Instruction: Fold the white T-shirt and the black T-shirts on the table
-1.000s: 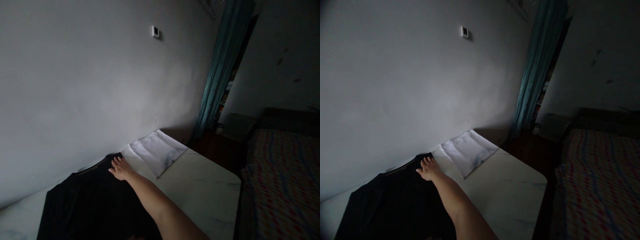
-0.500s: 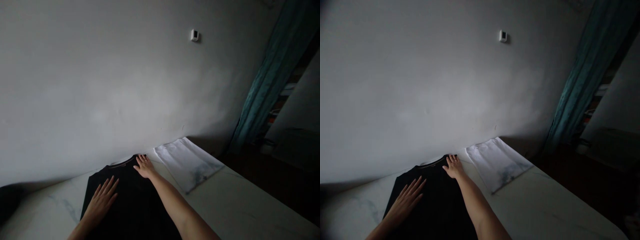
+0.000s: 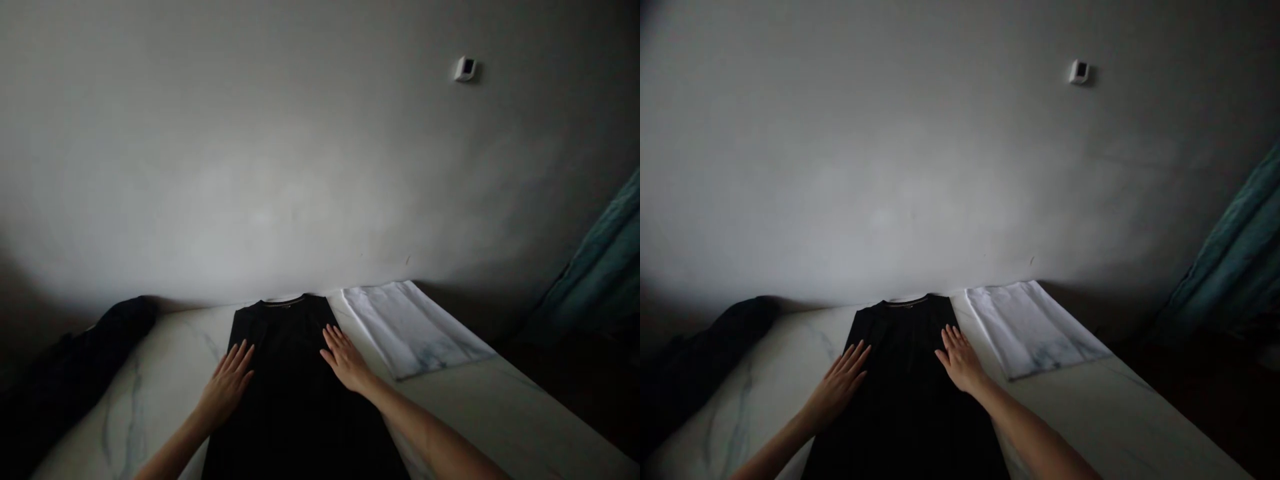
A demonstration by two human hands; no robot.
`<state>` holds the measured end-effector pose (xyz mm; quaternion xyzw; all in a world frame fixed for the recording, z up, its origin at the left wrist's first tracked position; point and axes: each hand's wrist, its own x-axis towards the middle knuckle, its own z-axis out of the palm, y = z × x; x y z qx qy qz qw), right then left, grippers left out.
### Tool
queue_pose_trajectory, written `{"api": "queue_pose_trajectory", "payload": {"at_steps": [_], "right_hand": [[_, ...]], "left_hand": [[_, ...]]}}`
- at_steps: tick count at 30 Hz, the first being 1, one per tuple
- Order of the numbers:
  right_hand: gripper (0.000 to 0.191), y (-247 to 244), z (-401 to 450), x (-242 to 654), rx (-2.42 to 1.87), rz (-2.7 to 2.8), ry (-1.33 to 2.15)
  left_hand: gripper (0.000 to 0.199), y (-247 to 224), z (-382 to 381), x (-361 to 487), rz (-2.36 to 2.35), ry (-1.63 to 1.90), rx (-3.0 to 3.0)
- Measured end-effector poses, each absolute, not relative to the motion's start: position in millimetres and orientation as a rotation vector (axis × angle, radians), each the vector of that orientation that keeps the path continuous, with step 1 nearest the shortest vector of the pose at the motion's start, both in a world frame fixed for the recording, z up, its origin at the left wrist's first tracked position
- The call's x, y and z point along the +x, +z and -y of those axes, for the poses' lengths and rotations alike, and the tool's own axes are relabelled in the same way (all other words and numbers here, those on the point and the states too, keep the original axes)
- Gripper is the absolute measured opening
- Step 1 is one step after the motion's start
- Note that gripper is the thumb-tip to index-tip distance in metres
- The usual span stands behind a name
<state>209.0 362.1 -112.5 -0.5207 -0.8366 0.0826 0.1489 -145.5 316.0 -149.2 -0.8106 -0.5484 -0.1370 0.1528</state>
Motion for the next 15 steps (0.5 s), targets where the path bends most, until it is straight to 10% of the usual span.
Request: {"api": "queue_pose_trajectory", "payload": {"at_steps": [15], "right_hand": [[0.069,-112.5,-141.4,291.2,-0.631,2.808,-0.206]], "left_hand": [[0.060,-84.9,-29.0,-99.3,1.104,-0.210,-2.685]]}}
